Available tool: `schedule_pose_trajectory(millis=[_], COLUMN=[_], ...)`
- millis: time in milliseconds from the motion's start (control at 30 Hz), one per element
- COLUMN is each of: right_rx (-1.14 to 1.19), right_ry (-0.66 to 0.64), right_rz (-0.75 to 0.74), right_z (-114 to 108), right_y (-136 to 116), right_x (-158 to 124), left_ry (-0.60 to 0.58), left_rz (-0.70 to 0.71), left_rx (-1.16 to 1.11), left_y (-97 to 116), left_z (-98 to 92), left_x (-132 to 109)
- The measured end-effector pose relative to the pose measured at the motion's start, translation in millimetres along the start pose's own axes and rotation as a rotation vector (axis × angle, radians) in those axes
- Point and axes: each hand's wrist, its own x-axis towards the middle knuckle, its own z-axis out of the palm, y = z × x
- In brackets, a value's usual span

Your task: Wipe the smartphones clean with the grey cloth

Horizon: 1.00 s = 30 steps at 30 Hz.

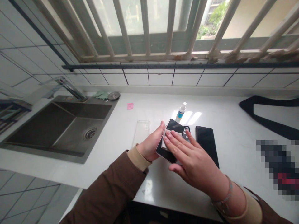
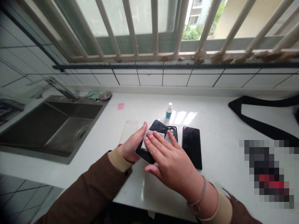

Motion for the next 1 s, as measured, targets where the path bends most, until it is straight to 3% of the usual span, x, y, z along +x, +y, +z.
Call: schedule_pose_trajectory(millis=[100, 267, 333, 500, 733, 900, 1000], right_rx=[-0.004, 0.039, 0.017, -0.066, 0.020, -0.051, -0.021], right_ry=[-0.001, -0.020, -0.003, 0.031, 0.022, 0.030, 0.018], right_rz=[0.039, -0.168, -0.129, 0.134, -0.175, 0.062, -0.021], right_z=[-0.8, -5.9, -4.3, 2.6, -3.7, 1.9, 1.0], right_y=[1.8, -4.6, -4.4, 2.8, -5.0, -0.7, -1.5], right_x=[-1.3, 0.2, 0.5, -0.9, 0.8, -0.4, -0.6], left_ry=[-0.032, 0.060, 0.054, -0.038, 0.011, -0.032, 0.005], left_rz=[-0.001, 0.021, 0.038, 0.077, 0.051, 0.072, 0.054], left_rx=[0.015, -0.031, -0.023, 0.016, 0.033, 0.037, 0.032], left_y=[-1.7, 2.2, 1.9, -3.8, 0.2, -4.7, -5.6], left_z=[-1.2, 3.5, 6.2, 7.5, 5.0, 7.1, 5.8], left_x=[2.3, -1.9, -2.0, 2.7, -1.3, 2.0, 1.8])
